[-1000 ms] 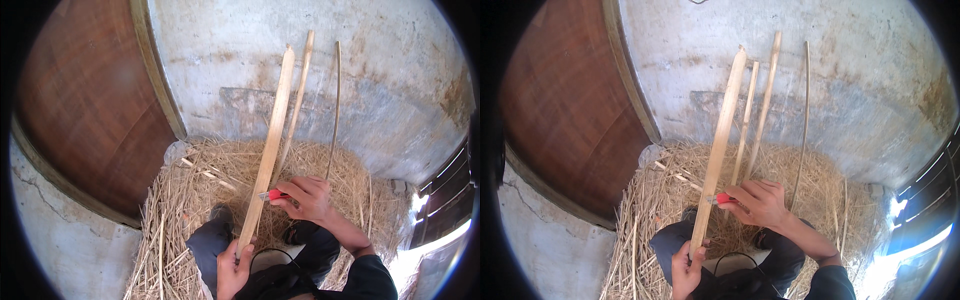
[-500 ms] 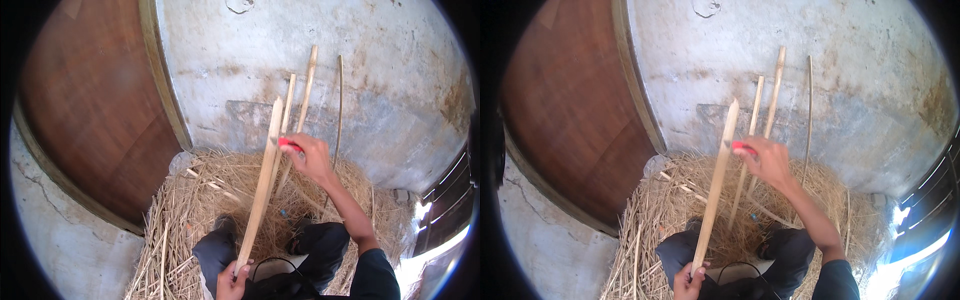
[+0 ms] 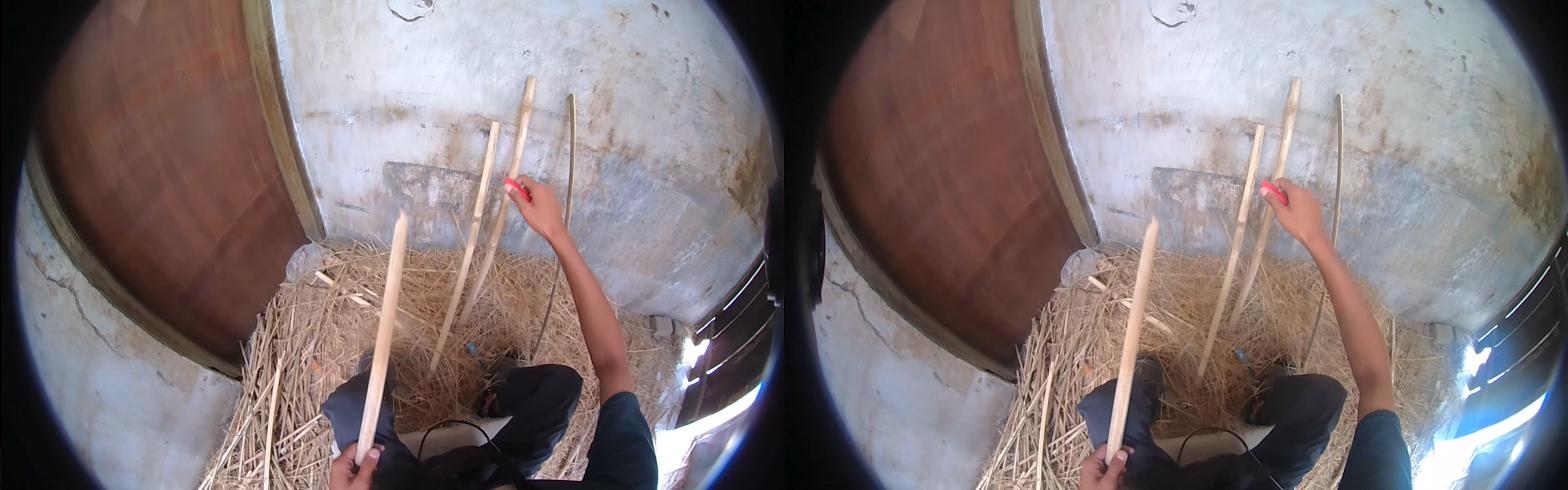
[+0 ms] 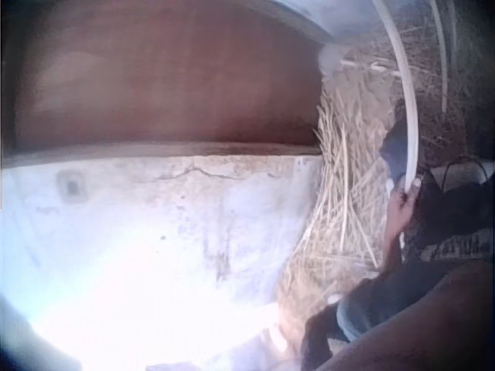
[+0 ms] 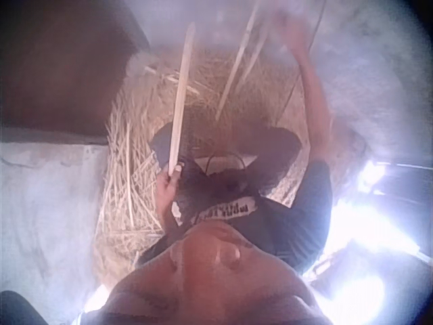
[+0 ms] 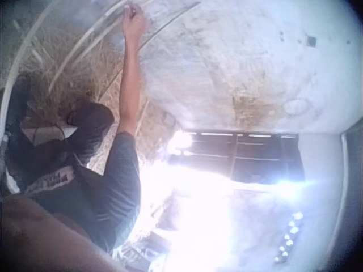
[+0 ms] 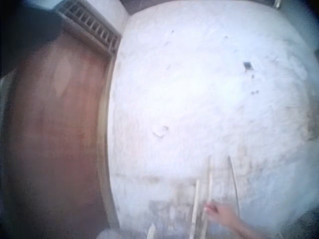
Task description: The person sits on a straw-covered floor and uses a red utility knife to shave thin strips from long bamboo poles. They hold the bamboo with one hand and scrape along its length with the knife, producing fine shavings that fall onto the straw.
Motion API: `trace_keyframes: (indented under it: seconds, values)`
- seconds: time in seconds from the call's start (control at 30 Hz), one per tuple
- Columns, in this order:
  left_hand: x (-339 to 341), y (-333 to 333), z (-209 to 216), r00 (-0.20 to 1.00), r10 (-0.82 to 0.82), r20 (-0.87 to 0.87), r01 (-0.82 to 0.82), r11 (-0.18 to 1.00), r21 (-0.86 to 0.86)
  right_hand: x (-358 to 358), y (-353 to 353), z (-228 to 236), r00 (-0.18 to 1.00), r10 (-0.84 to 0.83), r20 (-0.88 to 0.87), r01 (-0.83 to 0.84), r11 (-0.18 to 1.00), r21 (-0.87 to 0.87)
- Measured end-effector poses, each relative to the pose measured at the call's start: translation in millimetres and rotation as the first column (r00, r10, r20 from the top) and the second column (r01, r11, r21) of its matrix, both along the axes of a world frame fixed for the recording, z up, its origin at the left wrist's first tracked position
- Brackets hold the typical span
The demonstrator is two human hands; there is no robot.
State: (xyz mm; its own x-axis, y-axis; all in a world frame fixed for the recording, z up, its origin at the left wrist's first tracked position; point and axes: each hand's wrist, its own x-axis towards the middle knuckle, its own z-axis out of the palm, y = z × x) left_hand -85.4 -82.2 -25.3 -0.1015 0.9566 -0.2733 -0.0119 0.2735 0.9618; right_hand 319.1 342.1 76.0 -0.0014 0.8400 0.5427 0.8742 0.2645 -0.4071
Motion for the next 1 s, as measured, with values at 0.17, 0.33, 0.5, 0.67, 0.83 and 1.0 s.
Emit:
trace_keyframes:
  seconds: [0.17, 0.33, 0.5, 0.67, 0.83, 1.0]
  values:
    - [15, 42, 12, 1.0, -0.029, 0.008, 0.028, 0.994, 0.107, -49, -85, -21, 0.874, 0.257, -0.413, -0.35, 0.922, -0.167]
    - [33, 79, 22, 0.954, -0.242, 0.179, 0.239, 0.97, 0.035, -83, -184, -12, 0.611, 0.375, -0.697, -0.649, 0.742, -0.17]
    - [58, 100, 29, 0.865, -0.455, 0.212, 0.456, 0.889, 0.043, -88, -210, -14, 0.447, 0.268, -0.853, -0.706, 0.692, -0.153]
    - [76, 107, 37, 0.796, -0.542, 0.269, 0.53, 0.839, 0.121, -80, -212, -22, 0.404, 0.309, -0.861, -0.651, 0.758, -0.033]
    - [83, 110, 39, 0.806, -0.548, 0.223, 0.533, 0.837, 0.127, -78, -215, -20, 0.338, 0.306, -0.89, -0.664, 0.747, 0.005]
    - [83, 114, 36, 0.783, -0.578, 0.229, 0.566, 0.815, 0.121, -71, -211, -24, 0.37, 0.301, -0.879, -0.658, 0.752, -0.019]
